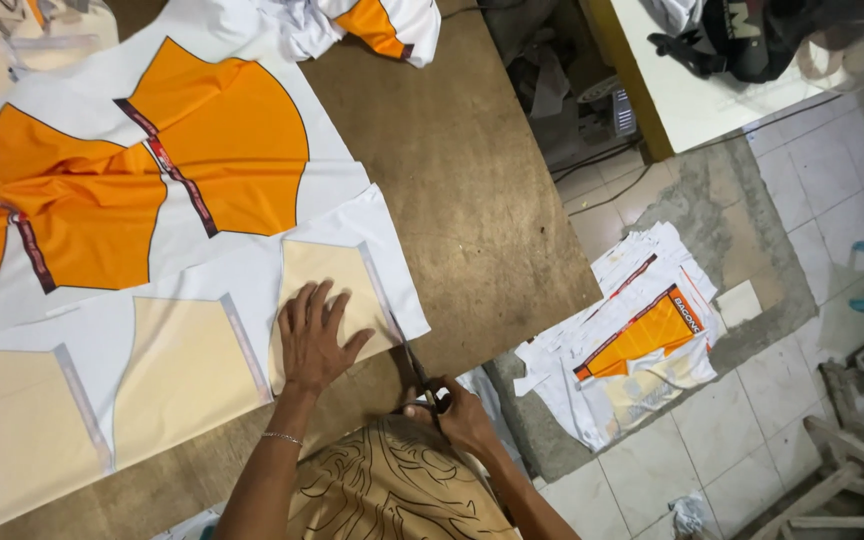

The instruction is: Cutting out garment patterns from printed fabric using scissors on a wooden table

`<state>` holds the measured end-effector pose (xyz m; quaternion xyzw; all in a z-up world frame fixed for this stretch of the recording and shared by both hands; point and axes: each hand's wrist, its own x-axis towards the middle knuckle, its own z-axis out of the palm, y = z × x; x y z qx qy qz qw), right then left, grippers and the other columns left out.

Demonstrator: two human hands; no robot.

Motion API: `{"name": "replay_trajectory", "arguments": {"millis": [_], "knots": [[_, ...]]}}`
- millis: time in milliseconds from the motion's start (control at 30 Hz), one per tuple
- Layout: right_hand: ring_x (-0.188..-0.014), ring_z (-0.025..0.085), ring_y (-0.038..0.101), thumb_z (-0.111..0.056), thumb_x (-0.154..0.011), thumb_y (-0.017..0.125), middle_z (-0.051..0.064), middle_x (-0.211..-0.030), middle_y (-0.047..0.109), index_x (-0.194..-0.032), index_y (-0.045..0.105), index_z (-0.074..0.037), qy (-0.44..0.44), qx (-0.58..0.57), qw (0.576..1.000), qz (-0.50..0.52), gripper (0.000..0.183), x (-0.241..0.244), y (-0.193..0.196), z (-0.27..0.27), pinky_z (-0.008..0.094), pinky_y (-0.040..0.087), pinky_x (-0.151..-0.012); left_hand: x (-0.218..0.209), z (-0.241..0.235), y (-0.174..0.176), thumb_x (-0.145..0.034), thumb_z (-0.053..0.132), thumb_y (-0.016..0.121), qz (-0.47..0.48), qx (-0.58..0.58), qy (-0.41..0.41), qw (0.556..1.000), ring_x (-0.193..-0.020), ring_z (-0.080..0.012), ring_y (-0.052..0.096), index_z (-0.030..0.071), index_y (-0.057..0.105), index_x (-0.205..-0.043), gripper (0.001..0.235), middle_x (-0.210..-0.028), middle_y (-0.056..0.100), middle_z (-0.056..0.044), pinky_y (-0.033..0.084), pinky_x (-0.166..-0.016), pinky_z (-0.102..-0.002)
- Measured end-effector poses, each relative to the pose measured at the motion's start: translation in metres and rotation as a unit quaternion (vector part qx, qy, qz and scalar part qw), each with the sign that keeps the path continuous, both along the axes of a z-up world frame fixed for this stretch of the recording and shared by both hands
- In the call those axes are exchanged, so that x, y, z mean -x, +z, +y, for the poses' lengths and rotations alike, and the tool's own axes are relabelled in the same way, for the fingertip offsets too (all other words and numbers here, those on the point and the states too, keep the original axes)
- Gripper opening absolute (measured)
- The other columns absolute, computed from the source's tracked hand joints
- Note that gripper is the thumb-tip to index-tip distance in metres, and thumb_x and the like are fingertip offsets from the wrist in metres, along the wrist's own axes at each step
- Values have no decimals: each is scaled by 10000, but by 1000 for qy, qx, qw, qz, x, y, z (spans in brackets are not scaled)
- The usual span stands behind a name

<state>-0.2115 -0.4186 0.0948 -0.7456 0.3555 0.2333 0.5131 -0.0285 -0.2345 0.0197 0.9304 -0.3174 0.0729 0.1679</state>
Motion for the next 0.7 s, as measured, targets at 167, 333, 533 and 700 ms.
{"name": "replay_trajectory", "arguments": {"millis": [167, 333, 533, 700], "knots": [[-1017, 268, 722, -718, -690, 689, 94, -1185, 745, -1284, 623, -156, 12, 44, 998, 34, 821, -35, 15, 13, 402, 556, -807, 0, 1, 2, -908, 753, 441, 33, -10, -3, 999, -1439, -275, 411, 199, 655, -1355, 743, -1529, 520, -56, 349, -1094, -520], [-848, 201, 738, -662, -691, 778, 30, -980, 788, -1070, 716, -149, -2, 60, 998, -29, 640, -33, -3, 6, 356, 530, -703, -2, -1, 0, -895, 748, 472, 10, 3, -2, 1000, -1426, -280, 436, 198, 661, -1331, 727, -1509, 540, -54, 369, -1084, -514], [-1050, 261, 712, -823, -617, 653, 67, -1190, 727, -1263, 634, -163, 36, 43, 998, 31, 923, -59, 6, 3, 412, 544, -820, 1, 2, -8, -878, 806, 411, 38, -32, 6, 999, -1463, -259, 387, 244, 621, -1391, 789, -1556, 494, -26, 333, -1112, -506], [-955, 135, 792, -551, -700, 843, -11, -986, 785, -1141, 731, -200, -16, 30, 997, -62, 575, -64, -18, -2, 308, 566, -760, -3, 0, -18, -866, 847, 342, 89, -49, 15, 995, -1495, -267, 322, 274, 553, -1447, 843, -1614, 414, -19, 283, -1146, -543]]}}
